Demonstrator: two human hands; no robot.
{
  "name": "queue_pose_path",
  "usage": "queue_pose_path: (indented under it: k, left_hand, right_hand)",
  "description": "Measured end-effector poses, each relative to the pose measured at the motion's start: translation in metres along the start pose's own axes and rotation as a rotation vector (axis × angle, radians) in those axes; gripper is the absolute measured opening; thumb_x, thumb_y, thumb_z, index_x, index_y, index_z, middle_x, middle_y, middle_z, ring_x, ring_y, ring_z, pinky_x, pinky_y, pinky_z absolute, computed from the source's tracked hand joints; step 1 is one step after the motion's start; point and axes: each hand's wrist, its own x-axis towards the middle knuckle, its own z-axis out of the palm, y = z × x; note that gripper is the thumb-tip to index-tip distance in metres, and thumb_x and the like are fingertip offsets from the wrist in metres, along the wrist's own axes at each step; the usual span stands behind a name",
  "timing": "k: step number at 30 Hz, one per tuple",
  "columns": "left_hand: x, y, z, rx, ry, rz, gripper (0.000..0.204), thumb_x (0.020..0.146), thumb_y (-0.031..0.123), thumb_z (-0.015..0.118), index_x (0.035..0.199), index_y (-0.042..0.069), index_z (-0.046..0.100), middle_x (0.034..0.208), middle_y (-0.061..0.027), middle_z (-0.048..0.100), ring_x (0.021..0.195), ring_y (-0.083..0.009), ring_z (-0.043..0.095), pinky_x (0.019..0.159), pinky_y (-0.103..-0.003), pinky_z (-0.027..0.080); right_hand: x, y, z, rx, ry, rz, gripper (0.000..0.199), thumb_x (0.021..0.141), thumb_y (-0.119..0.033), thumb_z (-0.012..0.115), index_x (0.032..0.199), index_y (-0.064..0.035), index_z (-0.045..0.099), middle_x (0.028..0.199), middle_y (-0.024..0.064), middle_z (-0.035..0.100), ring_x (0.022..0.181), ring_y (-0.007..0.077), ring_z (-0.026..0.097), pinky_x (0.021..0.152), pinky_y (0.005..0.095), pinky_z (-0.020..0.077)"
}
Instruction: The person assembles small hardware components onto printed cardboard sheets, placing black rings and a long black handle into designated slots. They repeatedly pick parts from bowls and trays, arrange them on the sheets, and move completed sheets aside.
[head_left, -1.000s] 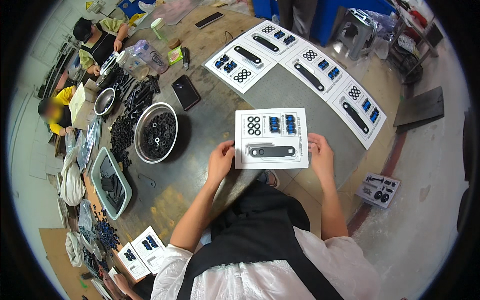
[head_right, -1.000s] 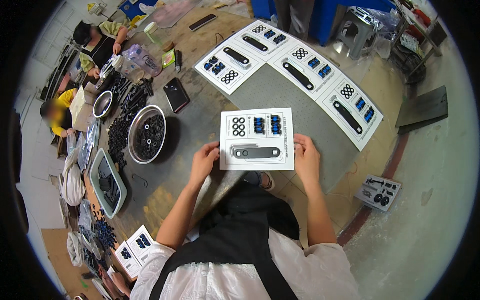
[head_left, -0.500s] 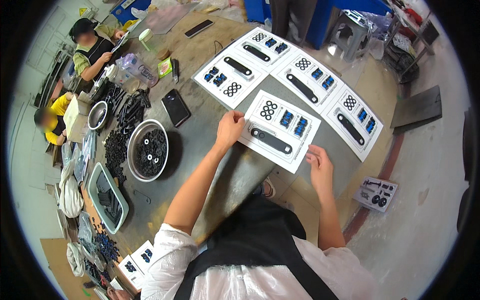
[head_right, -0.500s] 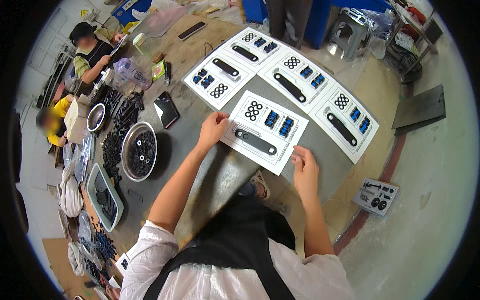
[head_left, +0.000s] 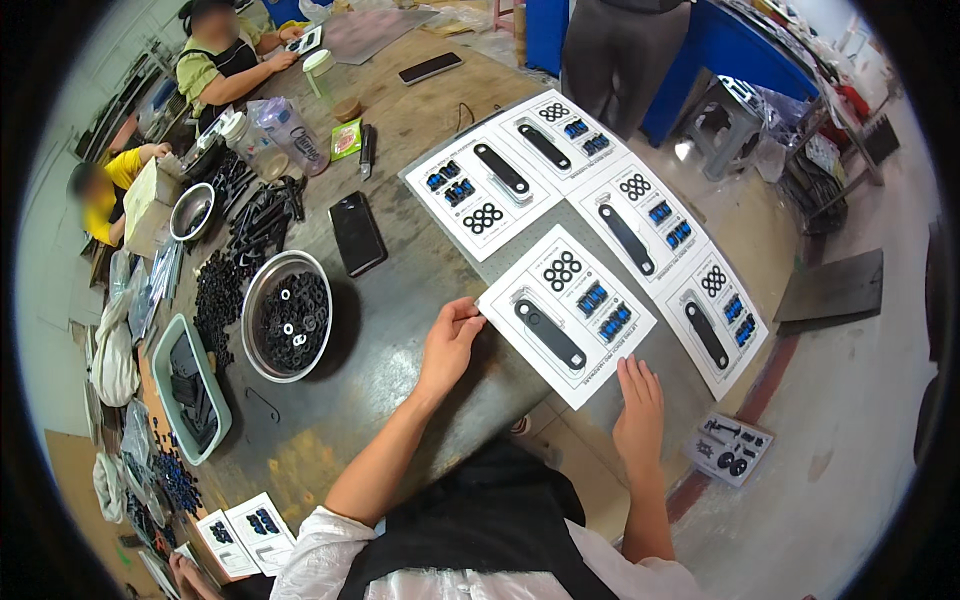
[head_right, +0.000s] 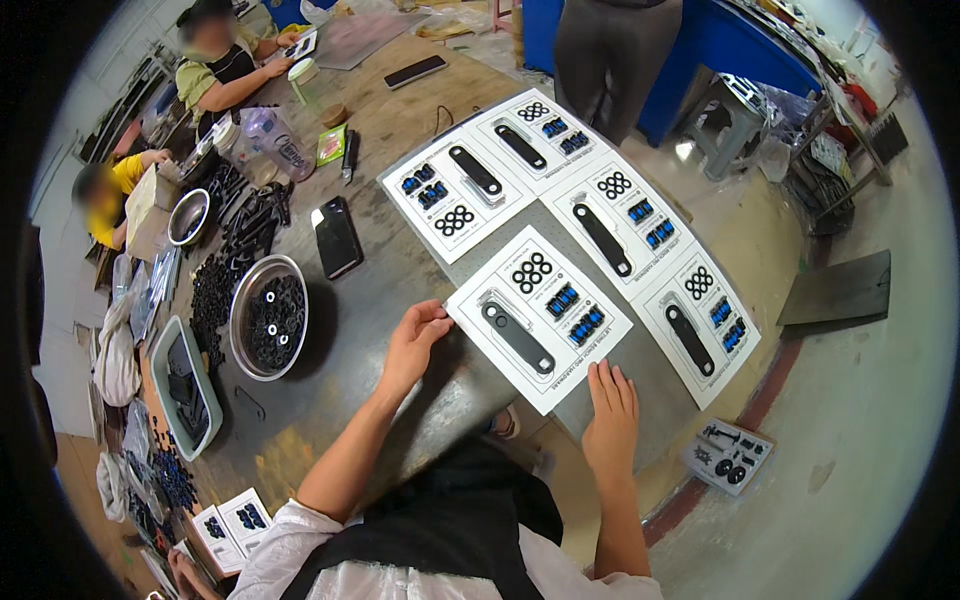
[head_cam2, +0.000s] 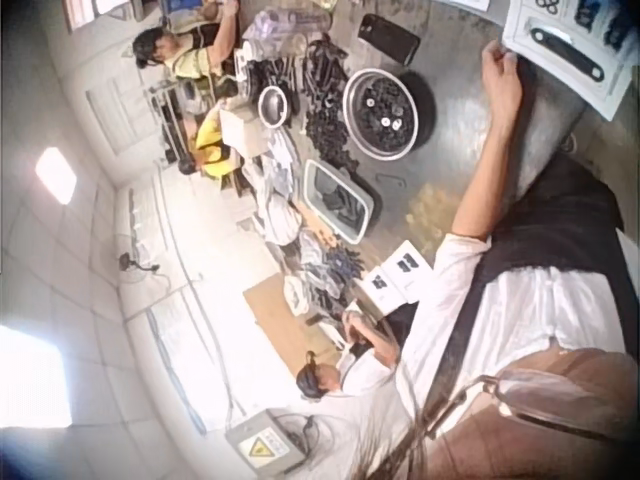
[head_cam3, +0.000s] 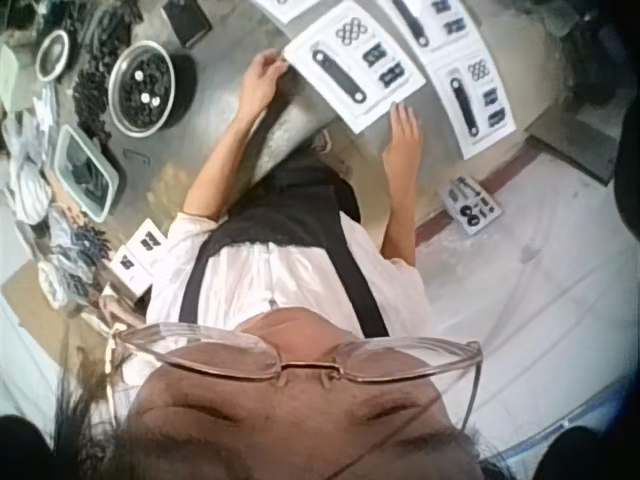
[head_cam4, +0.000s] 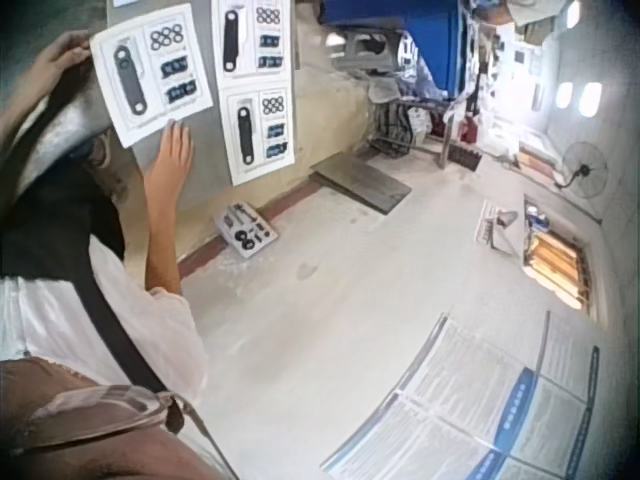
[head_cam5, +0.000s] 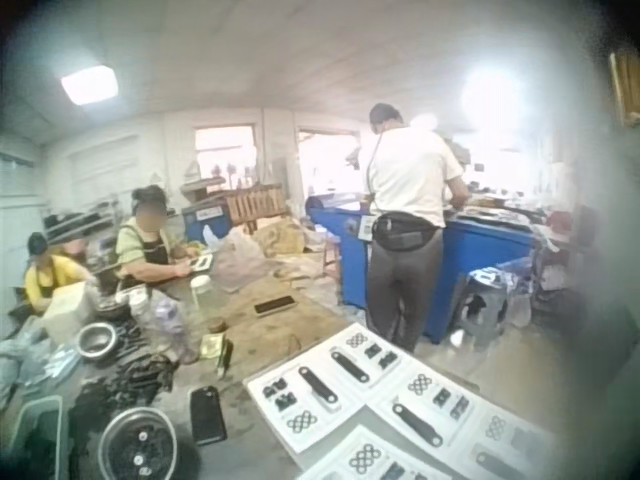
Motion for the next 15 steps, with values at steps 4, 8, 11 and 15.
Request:
queue_pose_path:
  k: [4,8,11,15]
  left_hand:
    - [0.016,0.001,-0.001,-0.099,0.018,0.011,0.038,0.096,0.003,0.057,0.132,-0.005,0.051,0.122,-0.0111,0.061,0.113,-0.0202,0.062,0.099,-0.030,0.049]
    - [0.028,0.010,-0.001,-0.104,-0.004,0.039,0.037,0.097,0.004,0.056,0.132,-0.004,0.051,0.123,-0.0119,0.060,0.112,-0.0199,0.062,0.098,-0.030,0.049]
    - [0.035,0.012,-0.001,-0.132,-0.003,0.051,0.038,0.096,0.003,0.059,0.133,-0.002,0.052,0.125,-0.0124,0.061,0.110,-0.0176,0.063,0.091,-0.028,0.049]
    - [0.038,0.015,0.005,-0.105,-0.015,0.054,0.038,0.096,0.002,0.057,0.133,-0.003,0.051,0.127,-0.0132,0.061,0.110,-0.0179,0.063,0.092,-0.028,0.049]
  right_hand:
    - [0.009,-0.007,0.001,-0.020,0.022,0.009,0.064,0.083,0.014,0.046,0.145,-0.0055,0.050,0.149,0.0128,0.050,0.139,0.0320,0.043,0.118,0.0483,0.0313]
    - [0.022,-0.006,0.010,-0.028,0.066,0.008,0.062,0.085,0.013,0.045,0.144,-0.0044,0.050,0.148,0.0135,0.050,0.139,0.0322,0.043,0.118,0.0478,0.0309]
    - [0.026,-0.008,0.016,-0.024,0.067,0.023,0.061,0.085,0.012,0.044,0.143,-0.0036,0.051,0.148,0.0144,0.050,0.139,0.0327,0.043,0.118,0.0478,0.0302]
    - [0.025,-0.005,0.019,0.001,0.103,0.025,0.063,0.083,0.014,0.044,0.143,-0.0033,0.050,0.149,0.0143,0.050,0.140,0.0328,0.042,0.119,0.0477,0.0299]
